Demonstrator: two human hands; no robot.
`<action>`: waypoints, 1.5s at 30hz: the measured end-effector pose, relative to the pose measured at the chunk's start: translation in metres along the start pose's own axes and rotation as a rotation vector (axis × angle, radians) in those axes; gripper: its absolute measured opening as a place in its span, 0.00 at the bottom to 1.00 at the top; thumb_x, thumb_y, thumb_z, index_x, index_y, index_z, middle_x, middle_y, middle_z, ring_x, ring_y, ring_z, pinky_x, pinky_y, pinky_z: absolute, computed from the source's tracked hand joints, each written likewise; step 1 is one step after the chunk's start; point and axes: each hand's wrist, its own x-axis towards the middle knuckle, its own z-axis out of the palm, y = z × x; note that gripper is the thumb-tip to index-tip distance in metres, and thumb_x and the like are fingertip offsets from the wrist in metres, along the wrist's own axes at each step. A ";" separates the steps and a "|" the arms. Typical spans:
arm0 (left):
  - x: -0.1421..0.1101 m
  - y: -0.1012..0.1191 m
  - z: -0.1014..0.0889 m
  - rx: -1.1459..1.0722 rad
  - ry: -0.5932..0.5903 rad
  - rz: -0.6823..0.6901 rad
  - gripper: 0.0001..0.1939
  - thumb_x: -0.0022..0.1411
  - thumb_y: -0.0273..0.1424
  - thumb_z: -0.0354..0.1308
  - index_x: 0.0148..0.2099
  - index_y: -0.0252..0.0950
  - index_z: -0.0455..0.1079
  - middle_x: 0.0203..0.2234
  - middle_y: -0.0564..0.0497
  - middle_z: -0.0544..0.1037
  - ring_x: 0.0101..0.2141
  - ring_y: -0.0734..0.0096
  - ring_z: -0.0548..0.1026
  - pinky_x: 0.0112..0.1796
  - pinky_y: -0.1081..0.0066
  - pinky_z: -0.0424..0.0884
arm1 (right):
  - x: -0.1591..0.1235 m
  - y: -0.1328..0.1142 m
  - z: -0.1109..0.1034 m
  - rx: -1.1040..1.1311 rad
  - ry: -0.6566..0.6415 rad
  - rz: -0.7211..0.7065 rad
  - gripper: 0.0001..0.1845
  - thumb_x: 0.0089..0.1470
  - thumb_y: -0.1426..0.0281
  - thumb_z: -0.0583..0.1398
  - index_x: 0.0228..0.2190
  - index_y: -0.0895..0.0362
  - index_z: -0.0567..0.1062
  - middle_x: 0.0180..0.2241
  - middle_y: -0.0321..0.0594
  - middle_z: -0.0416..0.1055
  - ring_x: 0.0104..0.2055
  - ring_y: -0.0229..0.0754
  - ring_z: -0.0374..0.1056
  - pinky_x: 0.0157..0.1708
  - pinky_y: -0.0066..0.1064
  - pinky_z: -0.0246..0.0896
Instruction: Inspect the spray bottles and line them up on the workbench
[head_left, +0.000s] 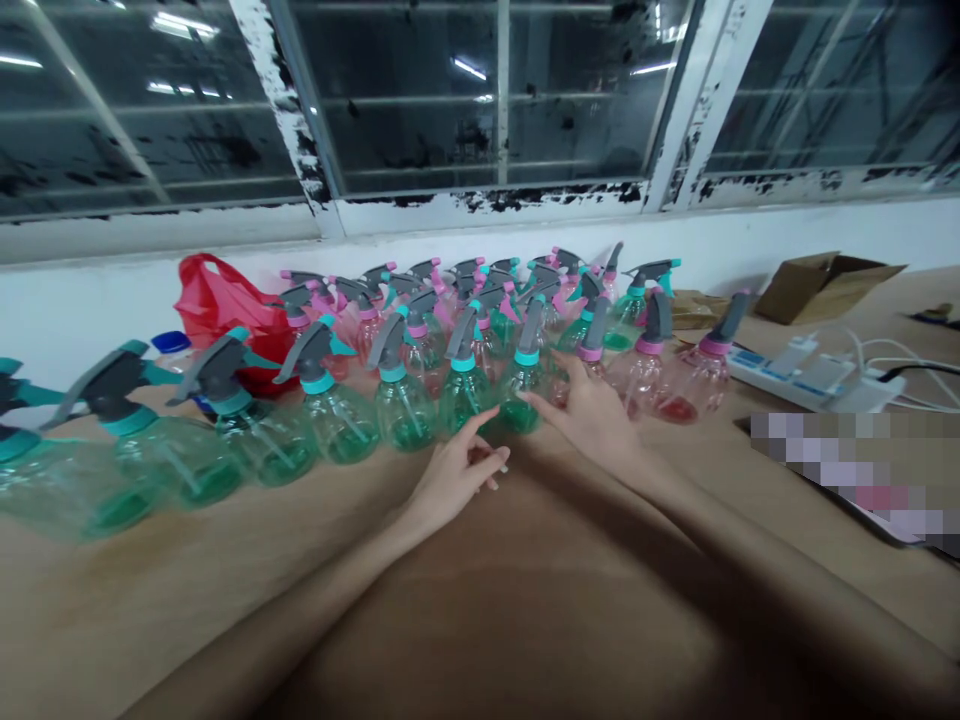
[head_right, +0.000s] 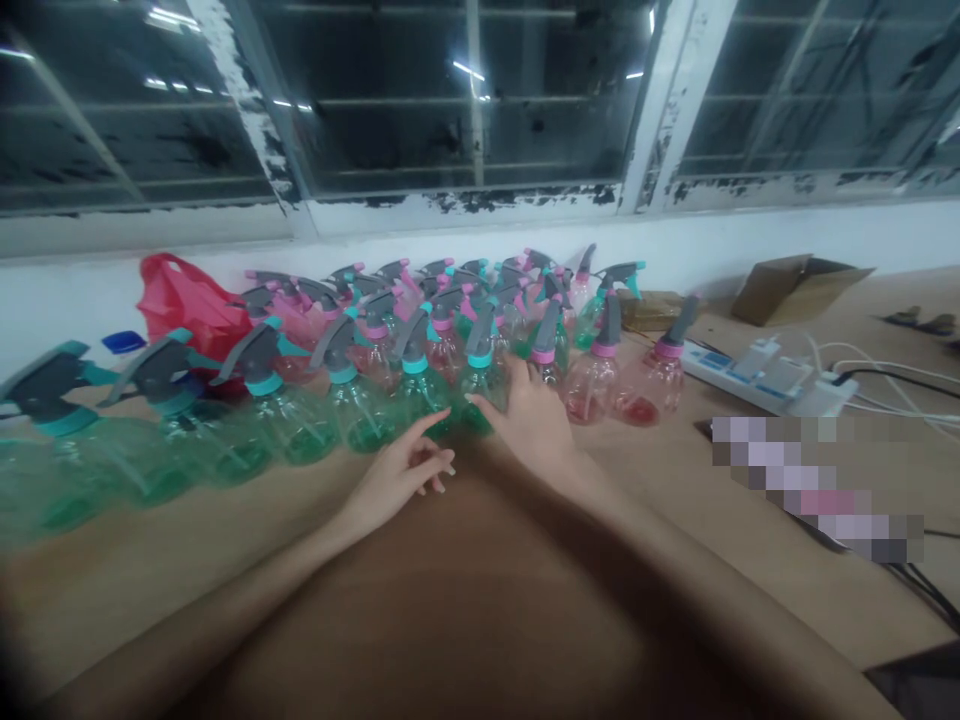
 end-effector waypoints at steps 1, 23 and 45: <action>0.001 -0.001 0.001 0.013 0.000 -0.008 0.29 0.60 0.39 0.54 0.62 0.43 0.52 0.29 0.53 0.75 0.23 0.72 0.73 0.24 0.73 0.67 | 0.002 0.001 0.003 0.024 -0.026 0.007 0.39 0.52 0.49 0.54 0.56 0.62 0.59 0.40 0.54 0.73 0.33 0.55 0.72 0.31 0.45 0.65; -0.017 -0.012 -0.014 0.063 0.016 -0.015 0.15 0.62 0.36 0.52 0.50 0.40 0.62 0.31 0.52 0.73 0.27 0.71 0.75 0.25 0.73 0.69 | 0.002 0.002 0.010 -0.043 -0.153 -0.003 0.31 0.50 0.47 0.55 0.46 0.58 0.67 0.43 0.51 0.68 0.37 0.54 0.70 0.32 0.45 0.65; -0.066 0.044 -0.036 0.084 0.251 0.205 0.22 0.57 0.37 0.58 0.54 0.39 0.62 0.47 0.47 0.72 0.47 0.56 0.71 0.46 0.60 0.69 | -0.083 -0.088 0.011 0.423 -0.308 -0.433 0.36 0.45 0.50 0.62 0.47 0.63 0.63 0.44 0.52 0.68 0.48 0.52 0.65 0.46 0.43 0.64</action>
